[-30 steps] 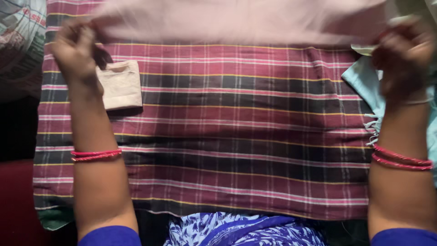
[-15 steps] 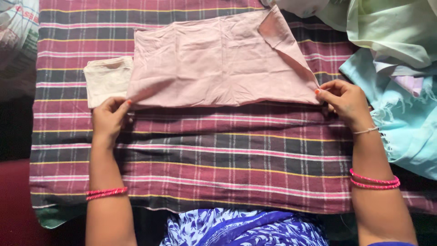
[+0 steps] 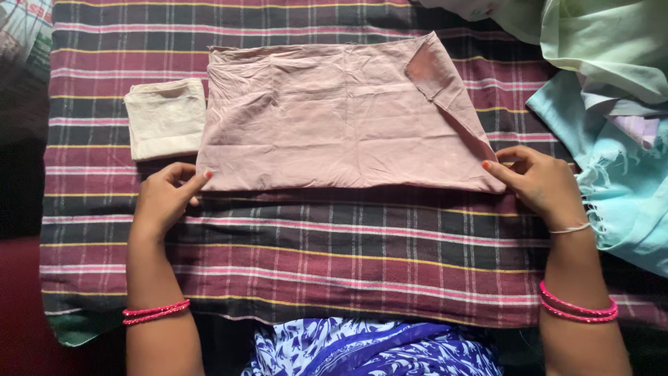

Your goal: The person folds a white sheet, then a pink sheet, and finally a light green sheet on a plaid bedsheet. Each item is smoothed, folded into a compact rectangle, and placed aside before the next one is handled.

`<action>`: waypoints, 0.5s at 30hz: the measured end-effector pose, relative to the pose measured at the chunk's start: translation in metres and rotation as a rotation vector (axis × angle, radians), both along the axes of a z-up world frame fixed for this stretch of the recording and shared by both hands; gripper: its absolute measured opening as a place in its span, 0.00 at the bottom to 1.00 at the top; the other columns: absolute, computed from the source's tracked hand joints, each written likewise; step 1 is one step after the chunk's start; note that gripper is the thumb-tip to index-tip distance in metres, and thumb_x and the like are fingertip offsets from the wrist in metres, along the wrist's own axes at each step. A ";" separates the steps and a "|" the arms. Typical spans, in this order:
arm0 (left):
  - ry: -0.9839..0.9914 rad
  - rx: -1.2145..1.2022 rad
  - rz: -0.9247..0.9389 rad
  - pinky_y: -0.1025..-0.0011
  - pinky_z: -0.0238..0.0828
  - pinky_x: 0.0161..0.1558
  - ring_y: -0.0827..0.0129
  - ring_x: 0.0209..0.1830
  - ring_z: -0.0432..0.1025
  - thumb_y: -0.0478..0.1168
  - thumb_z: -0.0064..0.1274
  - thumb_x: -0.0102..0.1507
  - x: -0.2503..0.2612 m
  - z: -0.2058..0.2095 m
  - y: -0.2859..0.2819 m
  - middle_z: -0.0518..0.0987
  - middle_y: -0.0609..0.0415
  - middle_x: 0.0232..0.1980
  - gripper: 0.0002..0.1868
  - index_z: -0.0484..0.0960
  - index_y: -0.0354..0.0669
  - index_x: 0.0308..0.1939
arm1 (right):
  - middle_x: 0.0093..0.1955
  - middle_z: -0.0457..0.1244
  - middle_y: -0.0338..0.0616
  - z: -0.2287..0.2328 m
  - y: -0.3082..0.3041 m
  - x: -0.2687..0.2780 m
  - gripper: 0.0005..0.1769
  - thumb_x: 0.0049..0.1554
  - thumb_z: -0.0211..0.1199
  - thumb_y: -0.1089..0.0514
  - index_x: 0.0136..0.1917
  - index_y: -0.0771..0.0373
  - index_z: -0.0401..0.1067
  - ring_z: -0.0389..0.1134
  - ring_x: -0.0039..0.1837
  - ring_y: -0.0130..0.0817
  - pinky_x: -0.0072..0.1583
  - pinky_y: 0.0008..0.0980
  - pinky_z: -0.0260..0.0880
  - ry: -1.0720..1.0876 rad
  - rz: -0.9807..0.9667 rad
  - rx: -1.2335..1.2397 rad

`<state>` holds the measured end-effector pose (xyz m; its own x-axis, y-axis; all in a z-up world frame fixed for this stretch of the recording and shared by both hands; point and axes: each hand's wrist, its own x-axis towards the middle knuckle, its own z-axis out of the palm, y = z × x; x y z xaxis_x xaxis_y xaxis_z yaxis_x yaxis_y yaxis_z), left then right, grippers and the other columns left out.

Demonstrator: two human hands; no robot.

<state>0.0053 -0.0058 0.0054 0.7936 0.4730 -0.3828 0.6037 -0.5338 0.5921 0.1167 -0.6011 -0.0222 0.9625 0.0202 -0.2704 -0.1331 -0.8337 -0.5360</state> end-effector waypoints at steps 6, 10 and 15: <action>-0.158 0.707 -0.217 0.57 0.72 0.36 0.50 0.36 0.79 0.54 0.63 0.67 0.032 0.013 -0.032 0.85 0.48 0.38 0.17 0.87 0.45 0.42 | 0.56 0.70 0.42 0.004 0.039 0.009 0.23 0.59 0.72 0.44 0.63 0.55 0.76 0.71 0.57 0.46 0.56 0.44 0.71 -0.603 0.189 -0.242; -0.394 0.938 -0.302 0.59 0.74 0.37 0.53 0.37 0.79 0.48 0.64 0.66 0.053 0.003 -0.047 0.83 0.51 0.41 0.11 0.84 0.45 0.41 | 0.62 0.68 0.42 -0.008 0.062 0.030 0.23 0.56 0.70 0.52 0.64 0.54 0.77 0.69 0.60 0.45 0.60 0.42 0.70 -0.689 0.266 -0.286; -0.606 0.874 -0.423 0.62 0.76 0.41 0.58 0.39 0.78 0.41 0.61 0.67 0.077 -0.016 -0.080 0.81 0.52 0.43 0.05 0.82 0.46 0.42 | 0.56 0.69 0.39 -0.007 0.086 0.047 0.12 0.59 0.68 0.57 0.57 0.53 0.80 0.70 0.57 0.43 0.60 0.40 0.70 -0.725 0.281 -0.218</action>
